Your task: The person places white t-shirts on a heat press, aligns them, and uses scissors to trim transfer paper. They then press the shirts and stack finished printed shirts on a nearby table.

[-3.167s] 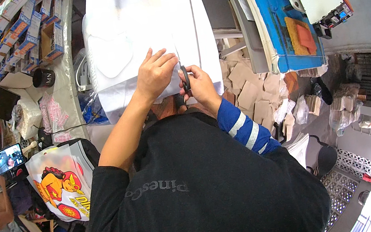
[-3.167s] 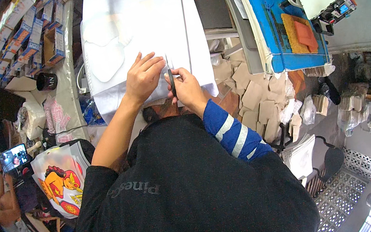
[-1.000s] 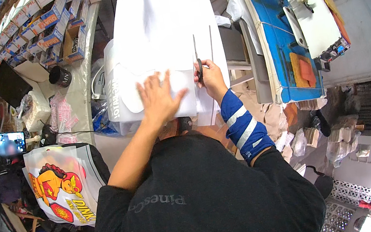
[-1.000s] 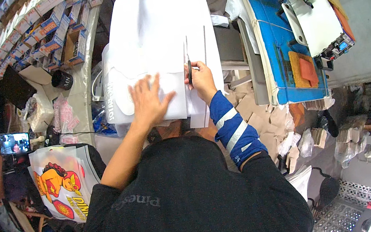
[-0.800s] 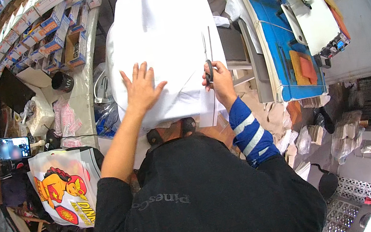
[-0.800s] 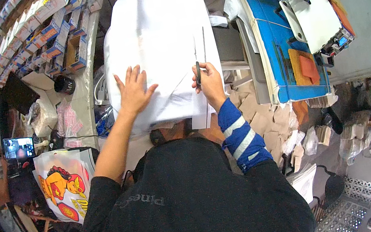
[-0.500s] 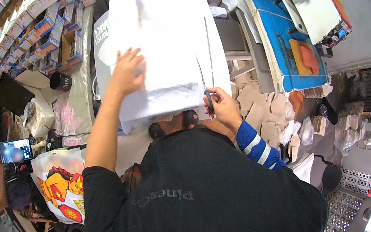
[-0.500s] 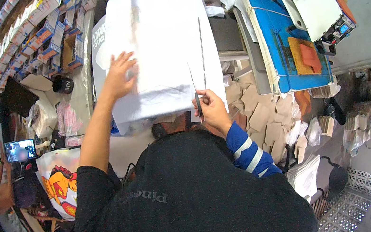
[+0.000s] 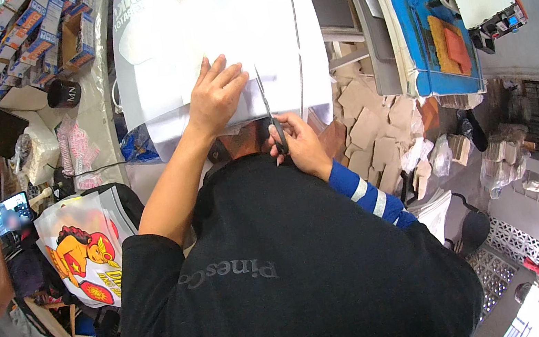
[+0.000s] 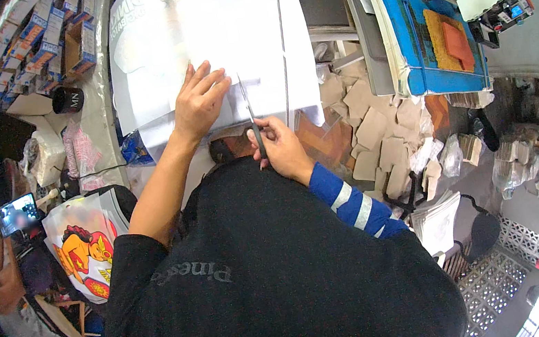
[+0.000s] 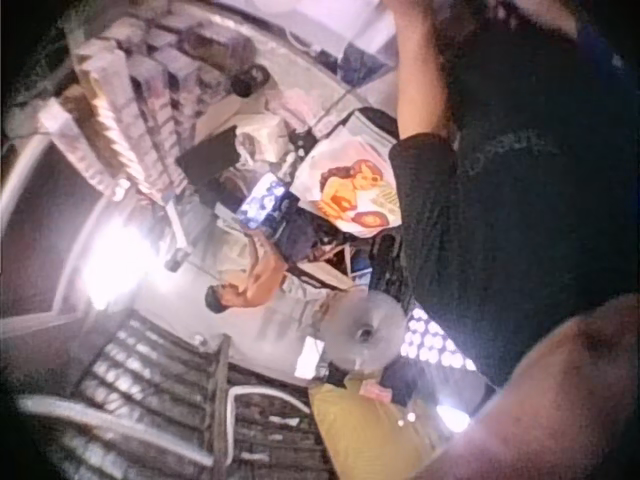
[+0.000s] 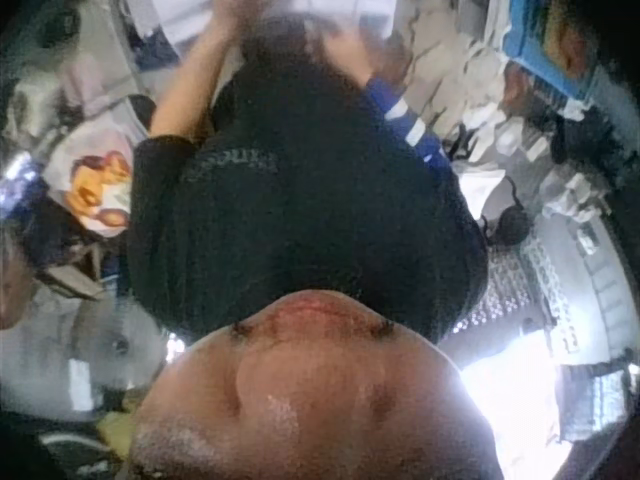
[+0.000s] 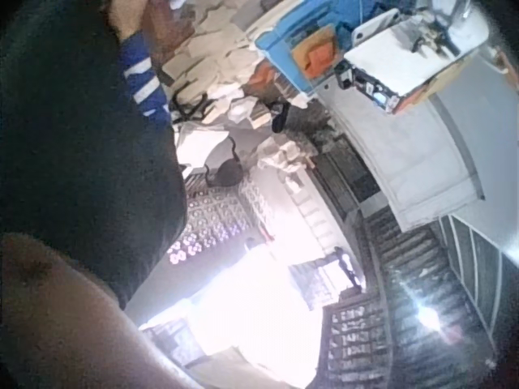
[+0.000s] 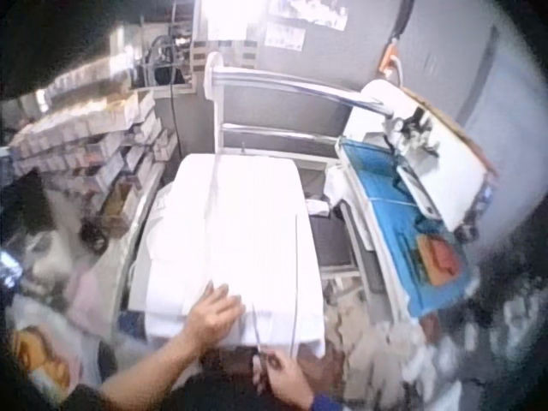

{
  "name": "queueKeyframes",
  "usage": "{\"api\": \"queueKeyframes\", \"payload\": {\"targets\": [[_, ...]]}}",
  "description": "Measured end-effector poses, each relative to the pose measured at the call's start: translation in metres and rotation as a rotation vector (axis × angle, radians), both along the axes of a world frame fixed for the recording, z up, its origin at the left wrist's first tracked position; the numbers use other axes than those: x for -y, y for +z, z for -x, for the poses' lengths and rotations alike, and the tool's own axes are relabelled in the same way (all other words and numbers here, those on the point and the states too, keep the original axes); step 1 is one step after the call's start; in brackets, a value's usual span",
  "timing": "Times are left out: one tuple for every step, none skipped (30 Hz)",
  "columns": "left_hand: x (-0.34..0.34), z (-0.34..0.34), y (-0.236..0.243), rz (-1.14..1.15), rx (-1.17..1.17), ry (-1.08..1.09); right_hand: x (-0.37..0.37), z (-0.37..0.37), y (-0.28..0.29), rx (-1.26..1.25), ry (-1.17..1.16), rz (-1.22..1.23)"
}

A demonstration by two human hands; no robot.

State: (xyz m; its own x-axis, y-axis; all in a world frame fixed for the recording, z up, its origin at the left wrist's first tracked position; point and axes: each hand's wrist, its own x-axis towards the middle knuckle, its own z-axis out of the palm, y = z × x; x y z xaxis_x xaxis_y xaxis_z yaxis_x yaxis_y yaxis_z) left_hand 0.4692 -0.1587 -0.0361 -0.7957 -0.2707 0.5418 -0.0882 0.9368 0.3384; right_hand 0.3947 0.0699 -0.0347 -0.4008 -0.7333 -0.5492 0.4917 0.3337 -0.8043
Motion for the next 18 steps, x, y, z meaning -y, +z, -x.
{"api": "queueKeyframes", "payload": {"targets": [[-0.002, -0.001, -0.002, -0.017, -0.007, -0.002, 0.003, -0.003, 0.004, -0.039, 0.013, 0.001], [-0.003, -0.002, -0.002, -0.025, -0.002, -0.004, 0.007, -0.003, 0.006, -0.049, 0.010, -0.011], [-0.003, -0.002, -0.002, -0.032, 0.003, -0.006, 0.011, -0.002, 0.008, -0.059, 0.007, -0.023], [-0.003, -0.003, -0.002, -0.039, 0.008, -0.008, 0.012, -0.003, 0.008, -0.070, 0.004, -0.035], [-0.002, -0.003, -0.004, -0.035, 0.003, -0.006, 0.014, -0.002, 0.009, -0.077, 0.003, -0.042], [-0.002, -0.004, -0.007, -0.032, -0.001, -0.004, 0.014, -0.002, 0.010, -0.085, 0.001, -0.050], [-0.002, -0.004, -0.009, -0.028, -0.005, -0.001, 0.015, -0.003, 0.011, -0.092, 0.000, -0.057], [-0.002, -0.004, -0.008, -0.023, -0.004, -0.002, 0.015, -0.003, 0.011, -0.090, -0.006, -0.065], [-0.002, -0.003, -0.007, -0.018, -0.004, -0.003, 0.015, -0.003, 0.012, -0.087, -0.012, -0.072], [-0.003, -0.003, -0.005, -0.013, -0.003, -0.004, 0.015, -0.004, 0.012, -0.085, -0.018, -0.080], [-0.004, -0.002, -0.003, 0.001, -0.004, -0.001, 0.014, -0.003, 0.009, -0.083, -0.014, -0.083], [-0.005, -0.001, 0.000, 0.014, -0.004, 0.003, 0.011, -0.003, 0.004, -0.082, -0.010, -0.086], [-0.006, 0.000, 0.002, 0.027, -0.004, 0.007, 0.009, -0.003, 0.000, -0.080, -0.006, -0.089], [-0.007, 0.001, 0.002, 0.038, -0.003, 0.000, 0.009, -0.003, 0.002, -0.079, -0.001, -0.091], [-0.007, 0.001, 0.000, 0.049, -0.002, -0.006, 0.011, -0.004, 0.005, -0.078, 0.003, -0.092], [-0.007, 0.002, -0.001, 0.060, -0.001, -0.011, 0.012, -0.004, 0.007, -0.076, 0.008, -0.094], [-0.008, 0.003, -0.003, 0.028, -0.019, -0.016, 0.015, -0.003, 0.006, -0.037, -0.009, -0.060], [-0.008, 0.003, -0.004, -0.005, -0.038, -0.020, 0.019, -0.002, 0.004, -0.041, -0.028, -0.061]]}}
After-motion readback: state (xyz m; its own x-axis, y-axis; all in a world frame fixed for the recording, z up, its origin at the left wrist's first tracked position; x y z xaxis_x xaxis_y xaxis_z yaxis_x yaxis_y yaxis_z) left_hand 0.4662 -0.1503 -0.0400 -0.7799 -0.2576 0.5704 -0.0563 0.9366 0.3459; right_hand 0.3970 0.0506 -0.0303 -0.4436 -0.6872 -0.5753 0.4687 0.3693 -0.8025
